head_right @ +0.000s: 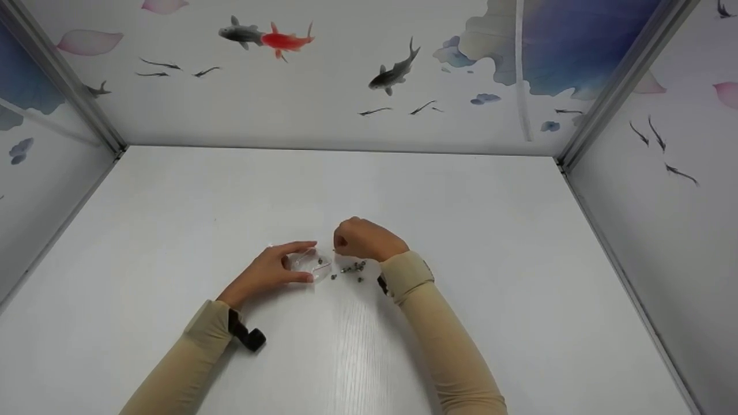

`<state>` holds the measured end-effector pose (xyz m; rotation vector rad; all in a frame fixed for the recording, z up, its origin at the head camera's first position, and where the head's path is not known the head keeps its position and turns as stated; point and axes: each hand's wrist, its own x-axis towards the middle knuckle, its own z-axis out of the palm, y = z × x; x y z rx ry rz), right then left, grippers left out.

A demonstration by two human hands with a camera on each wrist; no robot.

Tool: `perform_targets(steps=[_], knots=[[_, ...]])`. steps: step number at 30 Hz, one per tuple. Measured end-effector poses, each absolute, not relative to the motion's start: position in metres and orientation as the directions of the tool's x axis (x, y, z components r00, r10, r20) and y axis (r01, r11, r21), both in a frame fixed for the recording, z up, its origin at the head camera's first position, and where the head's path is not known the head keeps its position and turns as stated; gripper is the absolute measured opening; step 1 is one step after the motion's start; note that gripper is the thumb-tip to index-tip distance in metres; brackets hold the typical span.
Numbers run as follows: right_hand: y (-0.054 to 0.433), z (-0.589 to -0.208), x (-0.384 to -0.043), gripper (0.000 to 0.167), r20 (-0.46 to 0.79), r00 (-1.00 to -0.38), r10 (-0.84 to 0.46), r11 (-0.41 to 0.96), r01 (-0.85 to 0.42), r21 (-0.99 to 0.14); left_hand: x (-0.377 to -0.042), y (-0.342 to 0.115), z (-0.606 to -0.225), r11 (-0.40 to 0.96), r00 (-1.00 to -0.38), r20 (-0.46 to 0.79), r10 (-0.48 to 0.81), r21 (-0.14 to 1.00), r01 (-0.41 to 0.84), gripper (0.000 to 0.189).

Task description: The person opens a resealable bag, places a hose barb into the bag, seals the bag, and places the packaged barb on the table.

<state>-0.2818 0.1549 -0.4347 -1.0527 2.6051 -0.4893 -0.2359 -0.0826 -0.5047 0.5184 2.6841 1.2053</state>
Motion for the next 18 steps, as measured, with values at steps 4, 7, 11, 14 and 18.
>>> perform_targets(steps=[4,7,11,14,18], knots=[[0.150,-0.433,-0.281,0.013,-0.129,-0.675,-0.726,0.661,-0.633,-0.403,-0.236,-0.083,-0.506,0.622,-0.928,-0.004,0.372,0.743,0.246,0.070],[0.145,-0.431,-0.280,0.013,-0.134,-0.669,-0.731,0.657,-0.639,-0.400,-0.236,-0.083,-0.505,0.624,-0.930,-0.009,0.368,0.744,0.240,0.070],[0.139,-0.430,-0.278,0.013,-0.143,-0.665,-0.733,0.657,-0.638,-0.402,-0.236,-0.084,-0.504,0.615,-0.929,-0.010,0.369,0.752,0.236,0.070],[0.136,-0.429,-0.277,0.013,-0.140,-0.655,-0.742,0.647,-0.647,-0.402,-0.235,-0.083,-0.503,0.611,-0.930,-0.015,0.368,0.757,0.230,0.070],[0.132,-0.430,-0.277,0.013,-0.133,-0.641,-0.756,0.632,-0.660,-0.408,-0.235,-0.083,-0.503,0.616,-0.930,-0.015,0.367,0.753,0.231,0.069]])
